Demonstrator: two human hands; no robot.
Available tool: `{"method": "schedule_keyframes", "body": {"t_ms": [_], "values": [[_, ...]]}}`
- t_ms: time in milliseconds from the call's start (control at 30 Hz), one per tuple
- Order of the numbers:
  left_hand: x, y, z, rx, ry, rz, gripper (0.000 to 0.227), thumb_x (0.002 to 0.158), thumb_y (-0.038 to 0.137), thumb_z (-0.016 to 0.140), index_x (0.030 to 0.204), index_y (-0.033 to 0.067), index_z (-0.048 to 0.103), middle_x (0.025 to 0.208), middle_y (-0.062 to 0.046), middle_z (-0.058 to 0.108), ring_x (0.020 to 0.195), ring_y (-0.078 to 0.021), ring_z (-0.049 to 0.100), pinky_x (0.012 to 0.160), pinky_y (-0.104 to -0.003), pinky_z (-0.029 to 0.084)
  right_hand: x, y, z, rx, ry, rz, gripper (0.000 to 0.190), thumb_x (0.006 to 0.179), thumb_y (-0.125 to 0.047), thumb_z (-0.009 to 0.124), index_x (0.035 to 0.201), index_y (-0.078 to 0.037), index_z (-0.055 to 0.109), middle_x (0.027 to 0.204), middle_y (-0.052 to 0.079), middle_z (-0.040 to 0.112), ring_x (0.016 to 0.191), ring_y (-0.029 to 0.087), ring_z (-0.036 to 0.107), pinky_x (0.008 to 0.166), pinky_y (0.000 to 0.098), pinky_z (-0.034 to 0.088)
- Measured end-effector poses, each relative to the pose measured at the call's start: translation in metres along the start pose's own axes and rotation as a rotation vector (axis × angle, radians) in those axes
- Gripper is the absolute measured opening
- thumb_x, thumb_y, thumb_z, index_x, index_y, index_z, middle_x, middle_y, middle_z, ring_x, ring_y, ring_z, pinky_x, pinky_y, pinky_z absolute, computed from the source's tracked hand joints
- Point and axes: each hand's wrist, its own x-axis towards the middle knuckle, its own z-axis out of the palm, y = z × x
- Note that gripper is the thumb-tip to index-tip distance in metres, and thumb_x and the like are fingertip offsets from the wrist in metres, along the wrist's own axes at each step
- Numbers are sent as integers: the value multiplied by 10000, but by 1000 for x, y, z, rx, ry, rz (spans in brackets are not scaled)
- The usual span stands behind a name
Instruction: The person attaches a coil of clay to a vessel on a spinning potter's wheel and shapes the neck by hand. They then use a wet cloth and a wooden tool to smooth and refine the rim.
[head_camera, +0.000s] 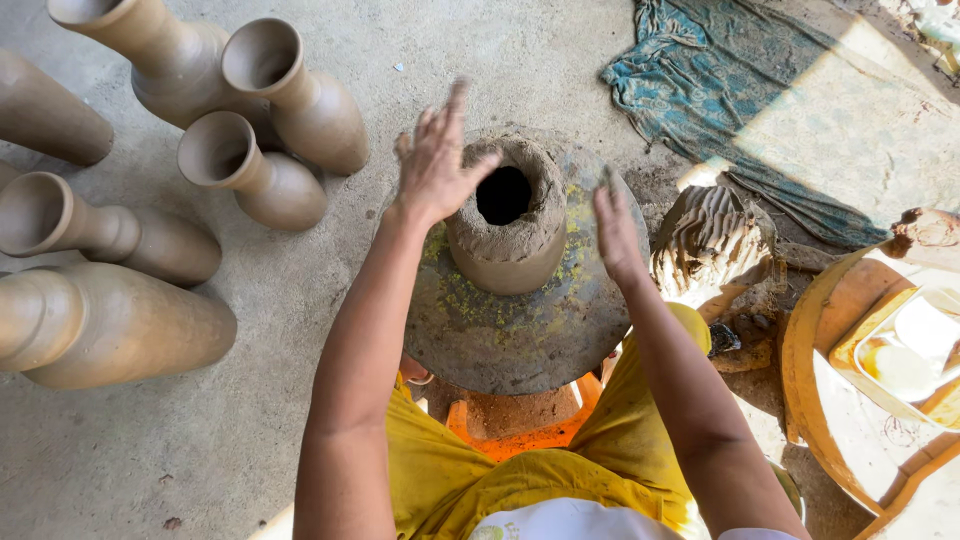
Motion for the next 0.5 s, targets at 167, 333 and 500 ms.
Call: {"method": "schedule_keyframes", "body": {"t_ms": [167, 333, 500], "values": [[38, 34, 22, 655, -176, 125, 1276, 736, 393, 904, 1556, 321, -70, 1625, -276, 86, 1447, -526, 257, 1063, -738, 296, -22, 103, -7, -1204, -169, 176, 929, 916, -790, 313, 1639, -249, 96, 1716, 158, 48, 1550, 430, 33, 1183, 716, 143], [57, 12, 47, 622, -101, 184, 455, 973, 155, 713, 1338, 54, 461, 1173, -295, 618, 971, -343, 717, 715, -409, 620, -24, 138, -9, -1217, -206, 228, 1024, 880, -851, 334, 1650, -207, 133, 1698, 215, 92, 1534, 473, 87, 1186, 709, 176], [64, -12, 76, 600, 154, 305, 72, 957, -19, 631, 899, 22, 637, 788, -178, 731, 679, -235, 753, 503, -315, 598, -38, 122, -1, -1248, -264, 283, 1069, 867, -843, 378, 1648, -166, 105, 1676, 241, 97, 1526, 508, 92, 1198, 654, 199]]}}
